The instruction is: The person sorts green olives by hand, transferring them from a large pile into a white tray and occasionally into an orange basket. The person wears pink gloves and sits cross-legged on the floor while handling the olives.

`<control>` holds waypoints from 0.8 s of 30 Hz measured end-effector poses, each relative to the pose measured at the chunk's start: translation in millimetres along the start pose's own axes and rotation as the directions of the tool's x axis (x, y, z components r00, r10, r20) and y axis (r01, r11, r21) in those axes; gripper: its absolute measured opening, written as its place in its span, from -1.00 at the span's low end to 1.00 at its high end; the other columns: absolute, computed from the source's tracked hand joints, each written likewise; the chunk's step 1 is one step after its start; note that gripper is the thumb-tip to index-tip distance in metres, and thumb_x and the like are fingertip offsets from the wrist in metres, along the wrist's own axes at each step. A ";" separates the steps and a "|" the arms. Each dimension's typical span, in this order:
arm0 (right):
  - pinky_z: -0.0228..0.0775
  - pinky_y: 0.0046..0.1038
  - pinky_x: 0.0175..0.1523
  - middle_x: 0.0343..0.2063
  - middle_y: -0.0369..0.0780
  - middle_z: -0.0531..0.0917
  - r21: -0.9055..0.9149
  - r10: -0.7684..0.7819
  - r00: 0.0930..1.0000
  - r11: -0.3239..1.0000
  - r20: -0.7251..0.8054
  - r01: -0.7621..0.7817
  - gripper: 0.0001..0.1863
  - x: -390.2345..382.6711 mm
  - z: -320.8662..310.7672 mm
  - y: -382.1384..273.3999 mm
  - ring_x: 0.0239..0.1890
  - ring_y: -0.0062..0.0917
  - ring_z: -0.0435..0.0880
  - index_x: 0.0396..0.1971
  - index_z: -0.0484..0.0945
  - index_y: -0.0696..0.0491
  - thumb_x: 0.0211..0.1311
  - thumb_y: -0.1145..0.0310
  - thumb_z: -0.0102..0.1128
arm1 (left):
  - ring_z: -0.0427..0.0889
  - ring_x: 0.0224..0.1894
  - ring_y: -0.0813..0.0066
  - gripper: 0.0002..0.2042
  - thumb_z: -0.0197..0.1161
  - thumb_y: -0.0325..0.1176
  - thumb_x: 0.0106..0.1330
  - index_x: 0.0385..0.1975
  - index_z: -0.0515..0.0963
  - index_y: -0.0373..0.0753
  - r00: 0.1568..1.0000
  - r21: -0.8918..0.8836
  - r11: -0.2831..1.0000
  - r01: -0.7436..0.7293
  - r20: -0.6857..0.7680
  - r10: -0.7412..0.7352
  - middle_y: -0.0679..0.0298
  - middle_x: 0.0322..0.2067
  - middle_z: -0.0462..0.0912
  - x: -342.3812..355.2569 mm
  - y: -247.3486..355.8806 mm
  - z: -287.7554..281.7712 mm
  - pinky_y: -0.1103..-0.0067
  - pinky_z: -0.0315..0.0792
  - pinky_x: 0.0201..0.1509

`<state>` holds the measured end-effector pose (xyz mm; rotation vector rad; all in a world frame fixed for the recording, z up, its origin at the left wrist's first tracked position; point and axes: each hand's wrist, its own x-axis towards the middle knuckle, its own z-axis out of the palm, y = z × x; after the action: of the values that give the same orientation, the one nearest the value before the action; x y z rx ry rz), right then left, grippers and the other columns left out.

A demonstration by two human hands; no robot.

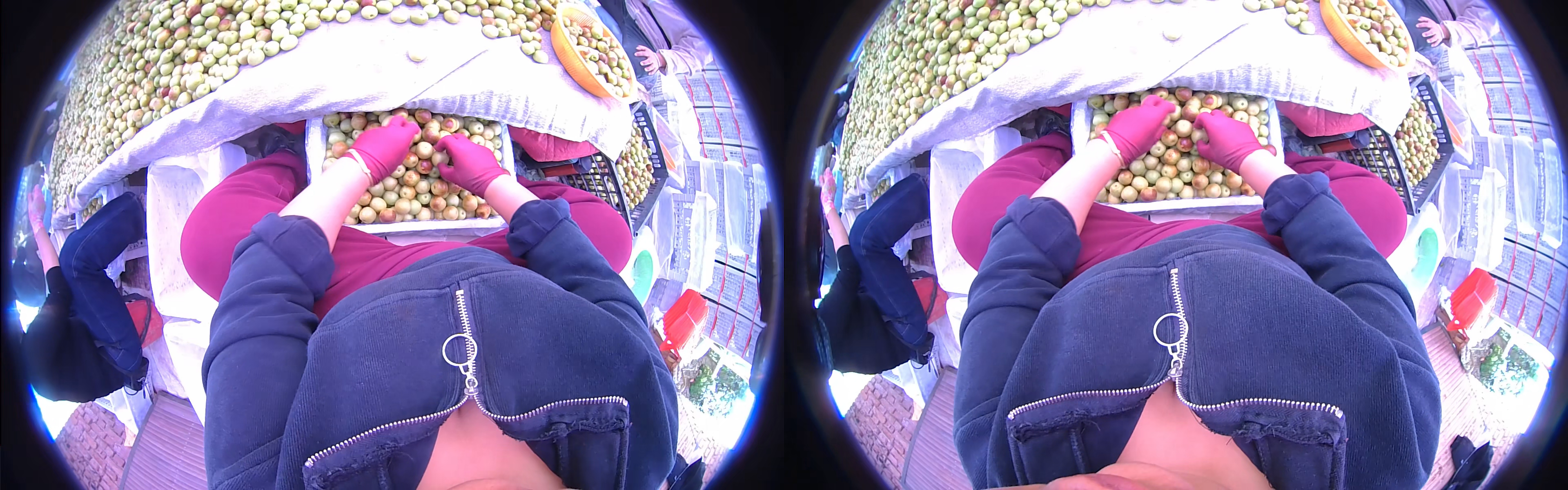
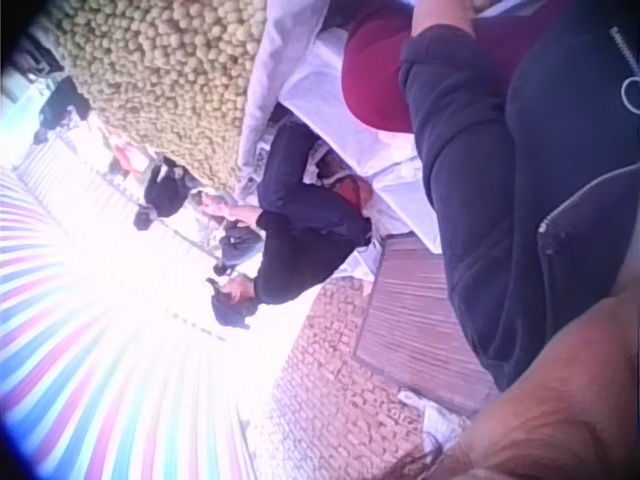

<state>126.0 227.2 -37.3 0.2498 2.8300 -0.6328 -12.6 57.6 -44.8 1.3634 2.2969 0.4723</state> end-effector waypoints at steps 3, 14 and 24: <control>0.46 -0.24 -0.18 -0.20 -0.13 0.53 0.061 -0.031 0.999 0.998 -0.021 0.032 -0.65 -4.4 -2.0 4.5 -0.22 -0.23 0.60 -0.14 0.46 -0.09 0.04 0.18 0.21 | 0.59 -0.19 0.05 -0.70 0.27 -0.27 0.15 -0.12 0.46 -0.11 0.972 -0.098 0.995 0.001 -0.232 -0.024 0.06 -0.18 0.56 -6.7 -31.0 -20.3 0.40 0.48 -0.11; 0.47 -0.21 -0.21 -0.24 -0.09 0.53 -0.142 -0.062 0.998 0.988 0.016 0.064 -0.66 1.8 3.2 -8.3 -0.27 -0.19 0.62 -0.18 0.43 -0.02 0.07 0.19 0.22 | 0.54 -0.14 -0.01 -0.62 0.36 -0.37 0.00 -0.10 0.56 -0.10 0.933 -0.044 0.970 0.238 -0.266 -0.241 -0.01 -0.22 0.54 -29.9 -104.2 -8.1 0.34 0.46 -0.03; 0.41 -0.35 -0.05 -0.27 -0.10 0.55 0.401 -0.076 0.968 0.900 -0.240 0.171 -0.64 -20.3 -4.5 10.8 -0.17 -0.29 0.56 -0.22 0.47 0.10 -0.05 0.33 0.31 | 0.56 -0.09 0.02 -0.59 0.31 -0.14 0.03 -0.10 0.54 -0.12 0.938 0.023 0.967 0.255 -0.247 -0.242 0.02 -0.11 0.57 -8.3 -111.2 0.3 0.24 0.45 0.01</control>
<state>146.9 236.4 -32.3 0.2219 2.8992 -1.3240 -91.2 -0.8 -98.1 1.0652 2.6554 0.5208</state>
